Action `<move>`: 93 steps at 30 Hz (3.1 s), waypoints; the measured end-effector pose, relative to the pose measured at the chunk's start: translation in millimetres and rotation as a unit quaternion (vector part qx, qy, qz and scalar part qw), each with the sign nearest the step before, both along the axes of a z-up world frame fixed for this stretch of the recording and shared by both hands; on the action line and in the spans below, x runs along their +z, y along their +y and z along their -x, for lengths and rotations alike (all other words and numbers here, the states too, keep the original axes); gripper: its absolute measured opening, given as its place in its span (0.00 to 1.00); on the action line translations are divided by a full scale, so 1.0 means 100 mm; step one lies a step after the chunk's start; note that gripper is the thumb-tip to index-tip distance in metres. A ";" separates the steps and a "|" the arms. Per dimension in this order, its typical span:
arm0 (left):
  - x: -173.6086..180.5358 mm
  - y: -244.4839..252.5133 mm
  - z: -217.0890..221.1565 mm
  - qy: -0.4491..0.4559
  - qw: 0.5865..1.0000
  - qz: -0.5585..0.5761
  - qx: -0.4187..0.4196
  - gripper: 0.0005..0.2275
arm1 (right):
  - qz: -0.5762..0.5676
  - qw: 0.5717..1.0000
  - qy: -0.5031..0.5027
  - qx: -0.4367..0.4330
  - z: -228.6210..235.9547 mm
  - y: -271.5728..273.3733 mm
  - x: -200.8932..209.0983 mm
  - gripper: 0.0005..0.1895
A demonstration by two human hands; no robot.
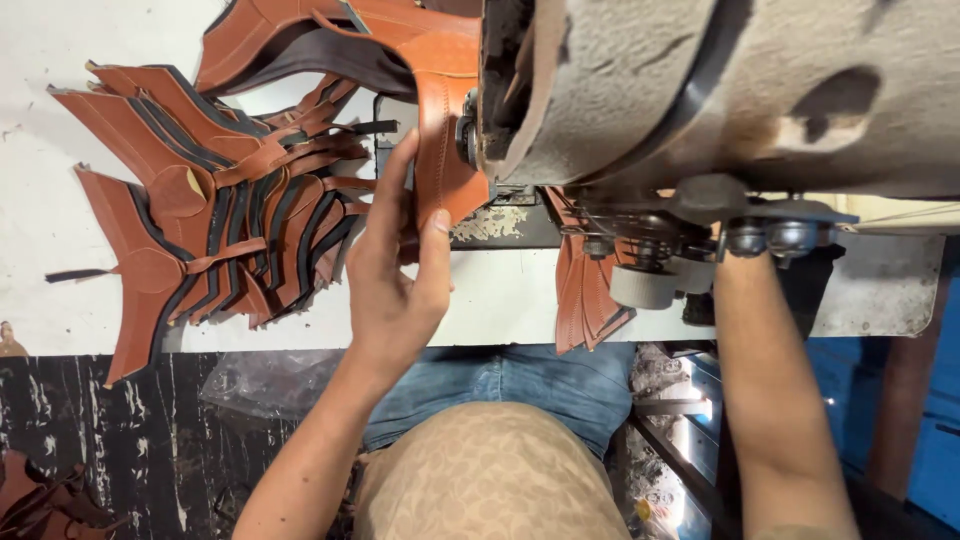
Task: Stitching leather shoe components using a sewing machine.
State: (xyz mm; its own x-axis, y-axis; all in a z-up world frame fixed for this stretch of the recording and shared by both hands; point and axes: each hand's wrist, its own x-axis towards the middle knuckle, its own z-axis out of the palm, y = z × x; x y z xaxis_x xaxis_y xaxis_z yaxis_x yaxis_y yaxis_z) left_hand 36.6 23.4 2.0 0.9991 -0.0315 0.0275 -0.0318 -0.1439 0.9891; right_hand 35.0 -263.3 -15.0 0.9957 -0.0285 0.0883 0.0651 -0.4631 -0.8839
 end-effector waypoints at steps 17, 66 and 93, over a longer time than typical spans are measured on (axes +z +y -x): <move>0.15 -0.24 0.44 -0.052 0.998 -0.039 0.010 0.23 | 0.039 0.989 -0.137 0.033 0.46 0.96 -0.08 0.34; 0.38 0.53 -0.80 -0.221 0.919 -0.288 -0.154 0.11 | -0.349 0.927 0.138 -0.011 -0.05 1.25 0.09 0.12; 0.00 0.29 -0.10 -0.059 0.995 -0.068 0.035 0.04 | 0.252 0.953 -0.168 0.021 0.00 1.19 0.23 0.15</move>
State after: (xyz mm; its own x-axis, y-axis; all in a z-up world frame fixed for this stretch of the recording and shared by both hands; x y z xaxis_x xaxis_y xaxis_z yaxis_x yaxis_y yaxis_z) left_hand 46.8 52.4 1.7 0.9891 0.0273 0.1444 -0.1309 -0.2818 0.9505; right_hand 34.5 -144.0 8.2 0.9080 0.1420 0.3942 0.3335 -0.8143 -0.4750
